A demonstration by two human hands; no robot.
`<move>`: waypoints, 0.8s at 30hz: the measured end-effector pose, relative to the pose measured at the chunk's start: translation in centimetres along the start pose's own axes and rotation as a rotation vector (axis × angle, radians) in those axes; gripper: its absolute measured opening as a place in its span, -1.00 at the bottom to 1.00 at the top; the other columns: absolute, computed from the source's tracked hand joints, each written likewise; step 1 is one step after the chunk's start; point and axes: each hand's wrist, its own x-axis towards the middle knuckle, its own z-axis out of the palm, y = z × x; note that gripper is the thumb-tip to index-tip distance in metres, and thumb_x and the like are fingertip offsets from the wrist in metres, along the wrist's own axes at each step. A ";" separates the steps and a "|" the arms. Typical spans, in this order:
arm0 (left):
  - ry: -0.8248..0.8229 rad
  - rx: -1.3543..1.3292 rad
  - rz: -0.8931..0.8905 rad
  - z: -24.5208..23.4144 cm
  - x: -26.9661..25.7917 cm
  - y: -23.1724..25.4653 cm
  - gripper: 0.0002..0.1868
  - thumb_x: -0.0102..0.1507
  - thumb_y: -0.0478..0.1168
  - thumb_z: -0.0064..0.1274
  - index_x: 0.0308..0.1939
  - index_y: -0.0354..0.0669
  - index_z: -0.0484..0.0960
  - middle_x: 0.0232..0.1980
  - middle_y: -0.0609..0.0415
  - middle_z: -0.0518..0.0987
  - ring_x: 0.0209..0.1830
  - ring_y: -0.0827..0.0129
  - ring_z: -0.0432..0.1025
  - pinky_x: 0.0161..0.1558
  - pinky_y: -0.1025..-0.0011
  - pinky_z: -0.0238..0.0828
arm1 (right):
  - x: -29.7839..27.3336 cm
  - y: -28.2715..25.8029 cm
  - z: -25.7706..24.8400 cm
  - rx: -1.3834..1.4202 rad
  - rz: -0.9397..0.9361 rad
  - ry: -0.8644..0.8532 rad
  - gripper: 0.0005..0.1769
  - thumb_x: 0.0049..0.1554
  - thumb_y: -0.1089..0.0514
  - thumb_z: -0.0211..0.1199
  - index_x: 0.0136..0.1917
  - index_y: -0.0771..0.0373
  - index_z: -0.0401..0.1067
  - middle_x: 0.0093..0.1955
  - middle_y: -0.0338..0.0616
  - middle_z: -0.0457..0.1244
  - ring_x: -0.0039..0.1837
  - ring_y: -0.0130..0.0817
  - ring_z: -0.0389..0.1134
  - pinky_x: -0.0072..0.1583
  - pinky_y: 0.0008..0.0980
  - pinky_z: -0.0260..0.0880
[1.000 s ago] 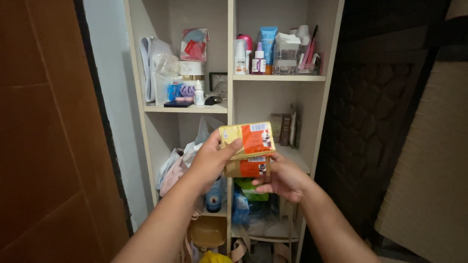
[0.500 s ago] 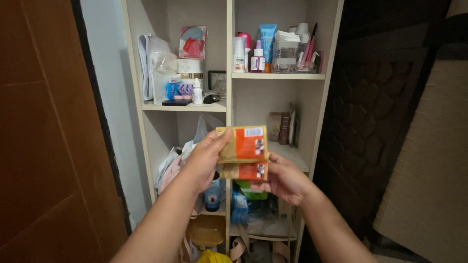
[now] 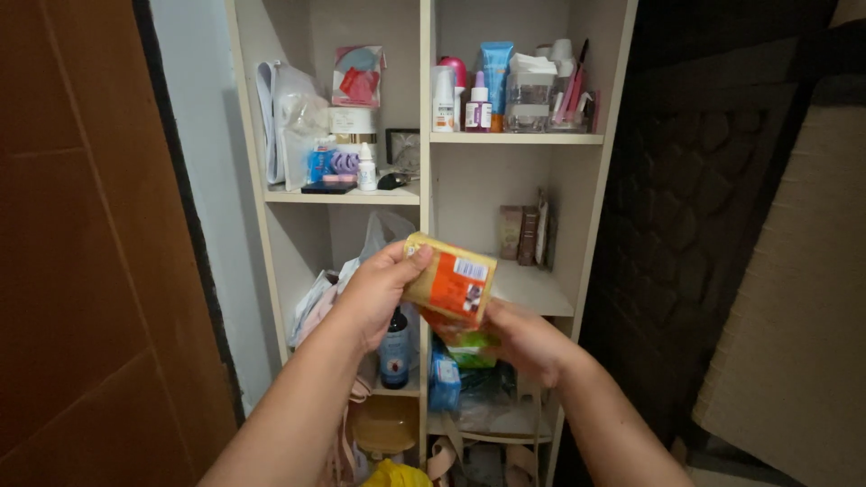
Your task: Organizing various cosmetic and skincare products on a white shelving unit.
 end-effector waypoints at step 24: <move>-0.112 0.104 -0.076 -1.8 -0.1 -3.3 -0.57 0.32 -0.09 -0.01 0.28 -0.01 0.52 0.18 0.09 0.63 0.14 0.43 0.51 0.19 0.36 0.40 | 2.8 1.8 -1.1 0.239 -0.102 0.428 -0.52 0.26 0.00 -0.06 0.35 0.24 0.32 0.21 0.04 0.39 0.19 -0.07 0.45 0.26 0.07 0.45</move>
